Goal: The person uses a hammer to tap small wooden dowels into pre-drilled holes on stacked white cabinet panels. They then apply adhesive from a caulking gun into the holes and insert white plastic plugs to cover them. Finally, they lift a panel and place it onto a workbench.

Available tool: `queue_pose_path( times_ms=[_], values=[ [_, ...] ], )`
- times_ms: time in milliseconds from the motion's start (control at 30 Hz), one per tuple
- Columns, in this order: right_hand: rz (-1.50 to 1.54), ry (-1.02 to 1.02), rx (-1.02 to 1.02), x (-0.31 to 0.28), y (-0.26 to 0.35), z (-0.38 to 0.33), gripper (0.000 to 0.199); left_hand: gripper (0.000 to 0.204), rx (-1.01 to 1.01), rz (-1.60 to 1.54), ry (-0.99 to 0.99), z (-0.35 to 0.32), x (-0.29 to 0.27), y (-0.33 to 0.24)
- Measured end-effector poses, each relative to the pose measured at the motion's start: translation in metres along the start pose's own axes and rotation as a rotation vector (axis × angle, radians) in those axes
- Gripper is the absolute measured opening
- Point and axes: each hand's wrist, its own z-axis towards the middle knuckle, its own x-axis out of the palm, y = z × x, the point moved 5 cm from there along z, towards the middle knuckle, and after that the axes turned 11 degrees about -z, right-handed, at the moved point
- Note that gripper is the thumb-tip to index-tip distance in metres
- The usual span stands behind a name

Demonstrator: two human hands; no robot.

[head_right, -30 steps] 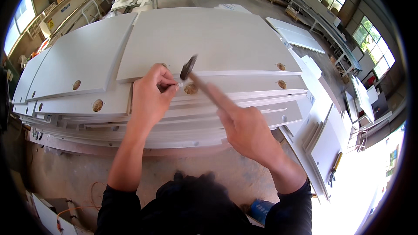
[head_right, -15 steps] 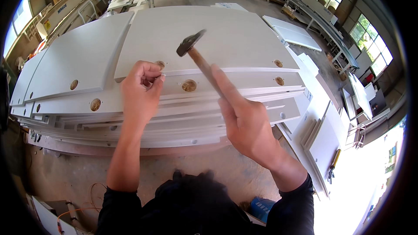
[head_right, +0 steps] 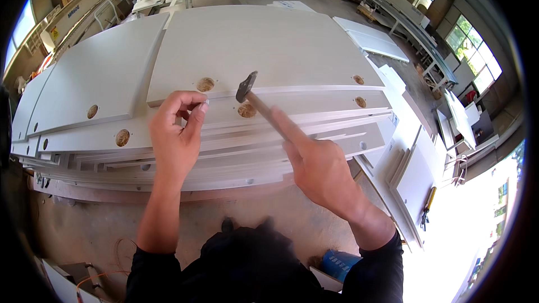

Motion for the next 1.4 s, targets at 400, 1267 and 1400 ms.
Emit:
queue_pose_path(
  times_ms=[400, 1267, 1400],
  values=[
    [0.206, -0.418, 0.254, -0.062, -0.178, -0.062, 0.055, 0.007, -0.048, -0.129, 0.382, -0.009, 0.220, -0.021],
    [0.269, -0.288, -0.127, -0.099, -0.336, -0.033, 0.057, 0.012, 0.140, 0.188, 0.382, -0.012, 0.382, -0.013],
    [0.310, -0.334, -0.024, -0.112, -0.325, -0.038, 0.057, 0.017, 0.012, 0.120, 0.326, -0.010, 0.381, -0.015]
  ],
)
